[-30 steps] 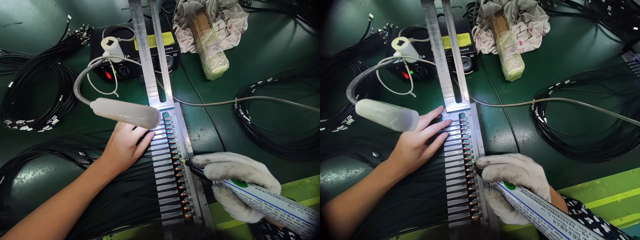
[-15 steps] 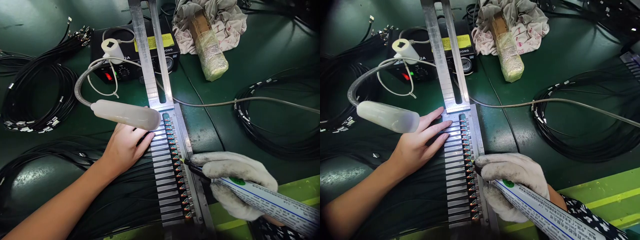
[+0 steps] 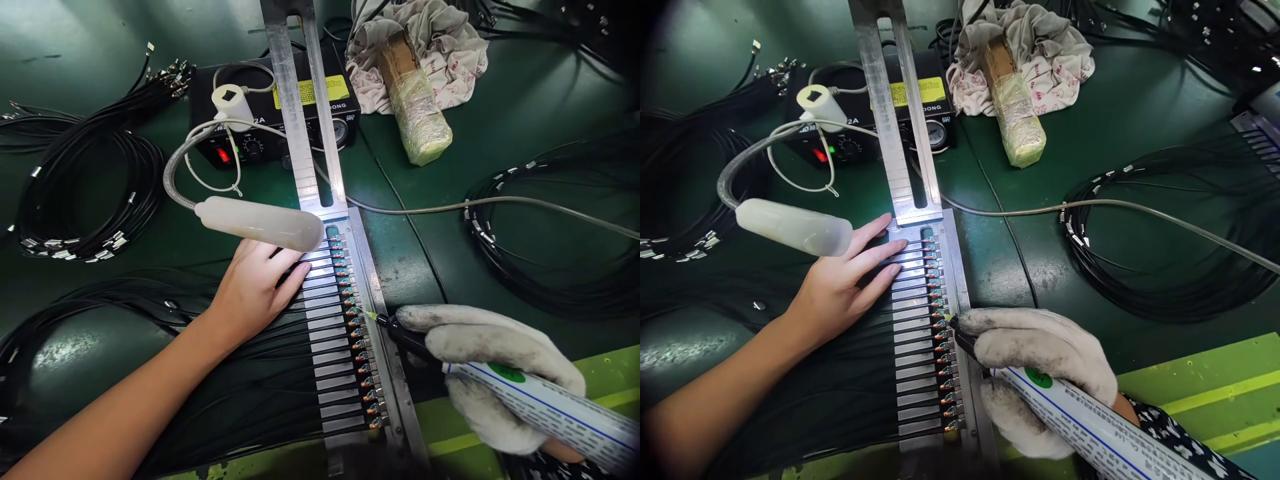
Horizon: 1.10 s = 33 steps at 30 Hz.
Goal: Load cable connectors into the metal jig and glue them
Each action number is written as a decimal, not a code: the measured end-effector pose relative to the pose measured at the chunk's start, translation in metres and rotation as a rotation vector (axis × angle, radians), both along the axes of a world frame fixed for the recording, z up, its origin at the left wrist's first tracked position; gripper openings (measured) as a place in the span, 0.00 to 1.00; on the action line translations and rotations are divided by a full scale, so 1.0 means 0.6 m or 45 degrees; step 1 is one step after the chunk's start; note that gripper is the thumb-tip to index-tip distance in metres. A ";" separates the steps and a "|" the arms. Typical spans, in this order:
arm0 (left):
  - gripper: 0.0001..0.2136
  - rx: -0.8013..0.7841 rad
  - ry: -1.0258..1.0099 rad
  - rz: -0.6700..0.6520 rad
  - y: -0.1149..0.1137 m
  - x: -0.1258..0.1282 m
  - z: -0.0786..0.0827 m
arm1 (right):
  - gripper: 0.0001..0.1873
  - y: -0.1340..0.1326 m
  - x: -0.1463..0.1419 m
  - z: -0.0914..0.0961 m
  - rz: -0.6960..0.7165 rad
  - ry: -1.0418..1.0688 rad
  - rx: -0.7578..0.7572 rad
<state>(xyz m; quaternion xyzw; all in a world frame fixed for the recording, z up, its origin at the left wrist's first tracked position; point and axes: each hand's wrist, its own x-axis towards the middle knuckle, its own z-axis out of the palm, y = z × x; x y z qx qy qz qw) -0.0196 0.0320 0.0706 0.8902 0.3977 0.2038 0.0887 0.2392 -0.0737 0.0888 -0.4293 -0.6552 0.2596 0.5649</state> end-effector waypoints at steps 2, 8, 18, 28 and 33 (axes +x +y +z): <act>0.13 0.011 0.004 -0.002 0.000 0.001 0.000 | 0.16 -0.005 0.001 0.002 0.074 -0.049 -0.024; 0.13 0.020 0.008 0.002 -0.001 0.001 0.001 | 0.17 0.001 0.004 0.006 0.203 -0.170 0.020; 0.12 0.027 -0.008 -0.007 0.000 -0.001 0.000 | 0.17 0.001 0.002 0.002 0.183 -0.166 -0.040; 0.12 0.034 -0.016 -0.016 0.000 0.002 0.001 | 0.14 -0.004 0.006 0.001 0.151 -0.190 -0.060; 0.13 0.029 -0.013 -0.015 0.001 0.002 0.003 | 0.15 -0.005 0.005 0.000 0.147 -0.168 -0.046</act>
